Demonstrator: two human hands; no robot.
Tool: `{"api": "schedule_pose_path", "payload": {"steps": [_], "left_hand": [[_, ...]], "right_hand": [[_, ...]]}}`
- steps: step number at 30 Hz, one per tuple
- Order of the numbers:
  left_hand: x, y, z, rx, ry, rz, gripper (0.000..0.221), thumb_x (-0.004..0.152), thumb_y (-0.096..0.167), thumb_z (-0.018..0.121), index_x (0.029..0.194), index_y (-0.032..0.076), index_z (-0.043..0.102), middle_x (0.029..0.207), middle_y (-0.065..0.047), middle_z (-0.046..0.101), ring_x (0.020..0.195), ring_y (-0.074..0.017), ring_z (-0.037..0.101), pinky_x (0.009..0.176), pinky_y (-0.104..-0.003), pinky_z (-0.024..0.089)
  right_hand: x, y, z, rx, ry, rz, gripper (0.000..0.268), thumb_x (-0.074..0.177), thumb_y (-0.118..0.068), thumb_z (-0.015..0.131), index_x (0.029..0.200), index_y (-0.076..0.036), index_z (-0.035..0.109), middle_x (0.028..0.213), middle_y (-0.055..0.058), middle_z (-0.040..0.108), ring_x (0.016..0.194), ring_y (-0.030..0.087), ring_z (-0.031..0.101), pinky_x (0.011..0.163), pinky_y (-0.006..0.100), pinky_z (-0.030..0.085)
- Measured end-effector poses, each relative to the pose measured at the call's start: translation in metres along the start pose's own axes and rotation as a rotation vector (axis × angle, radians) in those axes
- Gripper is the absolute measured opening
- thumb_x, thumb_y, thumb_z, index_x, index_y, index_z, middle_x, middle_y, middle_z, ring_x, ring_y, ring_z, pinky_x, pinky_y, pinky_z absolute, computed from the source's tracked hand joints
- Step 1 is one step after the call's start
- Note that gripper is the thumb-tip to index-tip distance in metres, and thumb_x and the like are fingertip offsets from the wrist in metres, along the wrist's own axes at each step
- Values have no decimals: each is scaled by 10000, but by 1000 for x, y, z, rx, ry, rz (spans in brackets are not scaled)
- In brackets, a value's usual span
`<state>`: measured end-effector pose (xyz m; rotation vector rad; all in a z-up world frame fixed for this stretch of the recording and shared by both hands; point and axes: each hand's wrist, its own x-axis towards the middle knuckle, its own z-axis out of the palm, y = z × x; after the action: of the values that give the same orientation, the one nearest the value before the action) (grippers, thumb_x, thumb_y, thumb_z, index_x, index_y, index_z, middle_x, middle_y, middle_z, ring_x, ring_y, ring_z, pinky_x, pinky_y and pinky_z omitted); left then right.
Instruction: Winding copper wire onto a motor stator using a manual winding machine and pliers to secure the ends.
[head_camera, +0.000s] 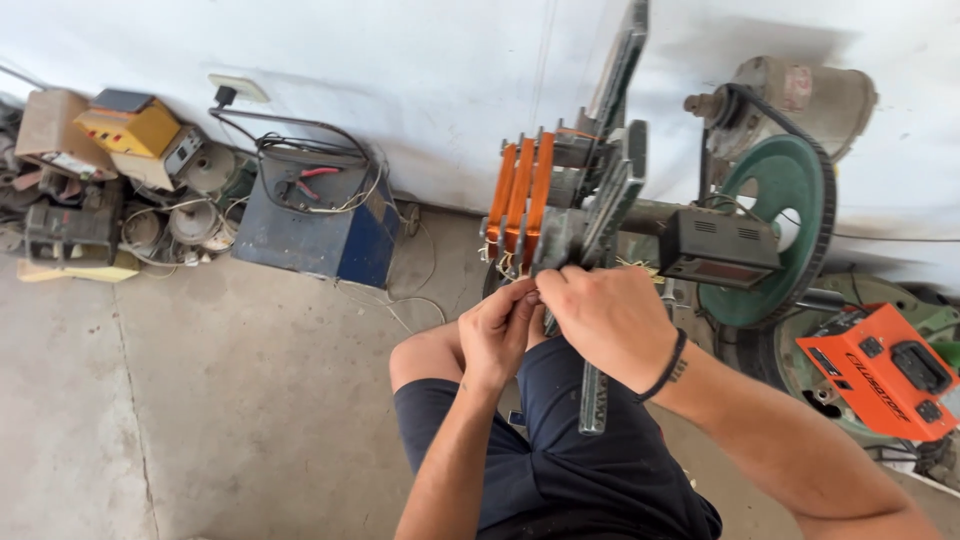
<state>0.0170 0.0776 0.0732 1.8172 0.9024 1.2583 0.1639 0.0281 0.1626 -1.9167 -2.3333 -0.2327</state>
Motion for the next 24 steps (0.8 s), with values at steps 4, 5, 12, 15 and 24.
{"api": "schedule_pose_path", "payload": {"steps": [4, 5, 12, 15, 24], "left_hand": [[2, -2, -3, -92, 21, -3, 163, 957, 120, 718, 1092, 162, 798, 784, -53, 795, 756, -297, 779, 652, -368, 617], [4, -2, -7, -68, 4, 5, 182, 969, 126, 700, 1125, 166, 784, 795, -44, 796, 762, -287, 780, 662, -370, 618], [0, -28, -37, 223, -103, 8, 264, 980, 147, 657, 1222, 224, 728, 832, -21, 793, 798, -286, 772, 699, -422, 618], [-1, -35, -39, 290, -156, -59, 174, 1002, 193, 648, 1161, 217, 715, 812, 2, 785, 752, -246, 769, 674, -378, 617], [-16, -22, -16, 248, -200, -99, 58, 971, 227, 690, 1010, 219, 732, 814, 9, 745, 706, -258, 748, 606, -372, 602]], "right_hand": [[3, 0, 4, -36, 32, -14, 221, 931, -134, 631, 728, -208, 586, 508, -68, 513, 390, 141, 524, 446, 273, 453], [4, -1, 0, -1, 24, -5, 219, 932, -159, 630, 723, -215, 590, 510, -70, 521, 393, 142, 534, 437, 274, 455], [-3, 5, -12, 13, 152, 56, 237, 912, -242, 677, 687, -243, 603, 554, -71, 565, 592, 168, 673, 587, 277, 550], [-4, 3, -16, 28, 180, 52, 305, 918, -193, 666, 633, -222, 559, 518, -69, 520, 547, 153, 637, 570, 241, 525], [2, 1, -13, 33, 212, 44, 344, 911, -175, 658, 607, -235, 507, 485, -91, 450, 492, 129, 585, 538, 225, 497]]}}
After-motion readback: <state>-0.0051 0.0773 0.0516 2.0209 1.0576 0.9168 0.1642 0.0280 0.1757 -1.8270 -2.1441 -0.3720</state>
